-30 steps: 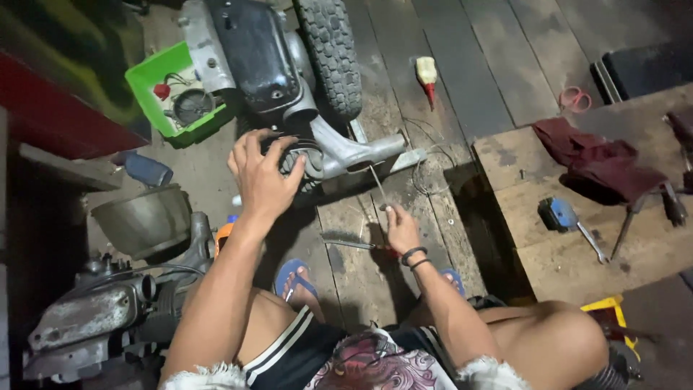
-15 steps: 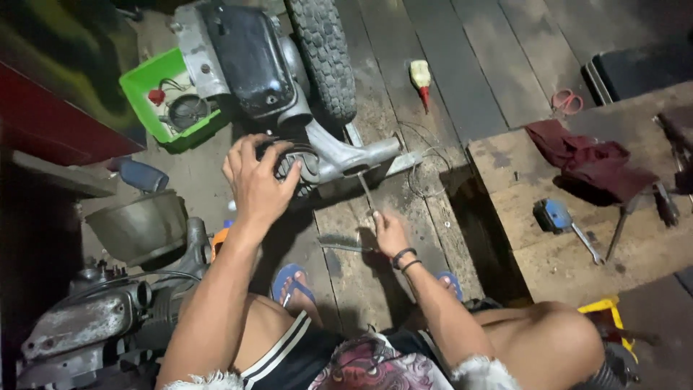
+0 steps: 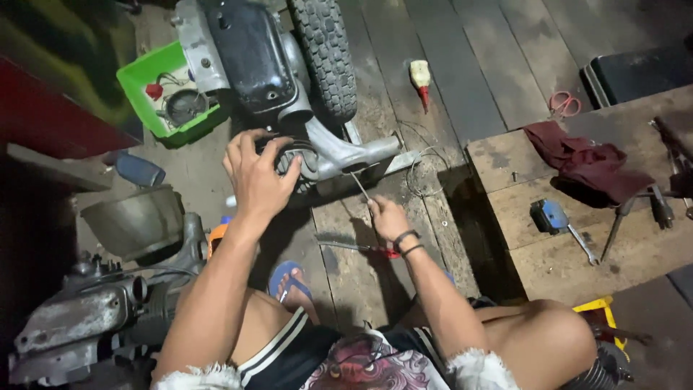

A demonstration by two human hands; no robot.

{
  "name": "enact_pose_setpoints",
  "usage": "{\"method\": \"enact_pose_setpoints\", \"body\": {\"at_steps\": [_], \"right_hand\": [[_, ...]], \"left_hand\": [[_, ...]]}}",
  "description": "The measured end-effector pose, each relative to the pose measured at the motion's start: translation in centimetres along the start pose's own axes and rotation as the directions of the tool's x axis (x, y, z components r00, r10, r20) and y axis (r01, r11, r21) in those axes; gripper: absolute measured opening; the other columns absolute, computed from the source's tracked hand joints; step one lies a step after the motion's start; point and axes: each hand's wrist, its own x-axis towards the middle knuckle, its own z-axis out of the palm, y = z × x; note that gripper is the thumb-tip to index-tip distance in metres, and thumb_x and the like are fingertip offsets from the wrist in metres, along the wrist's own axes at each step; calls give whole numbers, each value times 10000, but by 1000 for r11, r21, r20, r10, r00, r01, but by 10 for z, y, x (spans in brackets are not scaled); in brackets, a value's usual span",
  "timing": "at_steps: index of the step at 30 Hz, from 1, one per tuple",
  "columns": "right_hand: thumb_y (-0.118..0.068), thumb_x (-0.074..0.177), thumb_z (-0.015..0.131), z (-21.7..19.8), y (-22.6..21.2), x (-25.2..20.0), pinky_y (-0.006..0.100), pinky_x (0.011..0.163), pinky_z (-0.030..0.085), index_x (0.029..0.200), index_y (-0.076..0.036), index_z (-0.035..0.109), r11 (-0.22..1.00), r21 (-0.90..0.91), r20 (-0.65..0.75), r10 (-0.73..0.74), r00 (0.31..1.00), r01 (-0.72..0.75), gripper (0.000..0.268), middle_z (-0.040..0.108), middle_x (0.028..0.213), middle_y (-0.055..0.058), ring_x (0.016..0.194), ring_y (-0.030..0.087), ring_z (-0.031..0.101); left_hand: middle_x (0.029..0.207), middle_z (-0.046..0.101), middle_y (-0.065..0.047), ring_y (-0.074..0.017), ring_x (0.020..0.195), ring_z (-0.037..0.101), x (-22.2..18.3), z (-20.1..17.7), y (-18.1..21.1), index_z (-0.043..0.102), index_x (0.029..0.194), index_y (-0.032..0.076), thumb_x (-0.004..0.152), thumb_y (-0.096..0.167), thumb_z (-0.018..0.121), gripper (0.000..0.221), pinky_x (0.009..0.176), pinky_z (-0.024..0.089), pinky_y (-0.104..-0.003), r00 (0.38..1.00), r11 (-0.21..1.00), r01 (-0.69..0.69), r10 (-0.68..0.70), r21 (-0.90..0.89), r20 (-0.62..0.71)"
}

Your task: The person uses a screwdriver to pry and adjust a small component on a motorcycle engine casing. They repeatedly insert the tool into a gap and apply leverage while holding the casing steady with the other hand.

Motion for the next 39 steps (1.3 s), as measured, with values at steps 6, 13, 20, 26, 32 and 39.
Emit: {"method": "enact_pose_setpoints", "body": {"at_steps": [6, 13, 20, 26, 32, 39], "right_hand": [[-516, 1033, 475, -30, -5, -9, 555, 975, 536, 1195, -157, 707, 988, -128, -52, 79, 996, -85, 457, 771, 1088, 160, 1127, 396, 694], [-353, 953, 606, -27, 8, -24, 529, 1062, 487, 1331, -128, 693, 954, 289, 82, 55, 995, -76, 448, 731, 1247, 178, 1222, 416, 645], [-229, 1035, 541, -16, 17, -46, 610, 864, 558, 1359, -104, 623, 968, -56, -257, -250, 934, 244, 357, 706, 1051, 268, 1004, 497, 676], [-389, 1030, 546, 14, 6, -7, 505, 874, 597, 1227, -151, 646, 980, -134, -278, -178, 944, 145, 325, 723, 1029, 163, 1024, 387, 716], [-531, 1036, 475, 16, -42, 40, 486, 840, 613, 1212, -245, 647, 965, -239, -172, -153, 973, 109, 378, 750, 1053, 61, 999, 320, 744], [-424, 1029, 504, -17, -26, 33, 498, 810, 616, 1101, -174, 703, 932, -240, -170, -317, 933, 273, 328, 756, 950, 135, 963, 364, 742]], "left_hand": [[1177, 518, -39, -336, 1227, 470, 2, 2, -2, 720, 1107, 297, 836, 375, 811, 296, 1000, 394, -497, 1000, 999, -4, 3, -42, -30], [1166, 528, -28, -332, 1224, 480, 1, 6, -7, 724, 1094, 325, 837, 377, 795, 271, 982, 412, -496, 999, 999, 4, -6, -44, -40], [1161, 543, -34, -344, 1211, 496, 2, 7, -3, 725, 1072, 320, 812, 376, 798, 275, 949, 430, -486, 998, 999, 30, -31, -25, -50], [1156, 533, -18, -332, 1213, 489, -1, 9, -3, 718, 1063, 330, 813, 380, 792, 266, 939, 431, -472, 997, 998, 46, -49, -35, -64], [1140, 534, -8, -320, 1215, 486, 3, 9, -2, 729, 1050, 317, 834, 347, 776, 223, 960, 414, -452, 995, 996, 47, -53, -76, -88], [1136, 536, -3, -300, 1228, 471, 5, 11, -4, 729, 1043, 313, 825, 364, 776, 228, 963, 407, -450, 994, 996, 41, -49, -76, -102]]}}
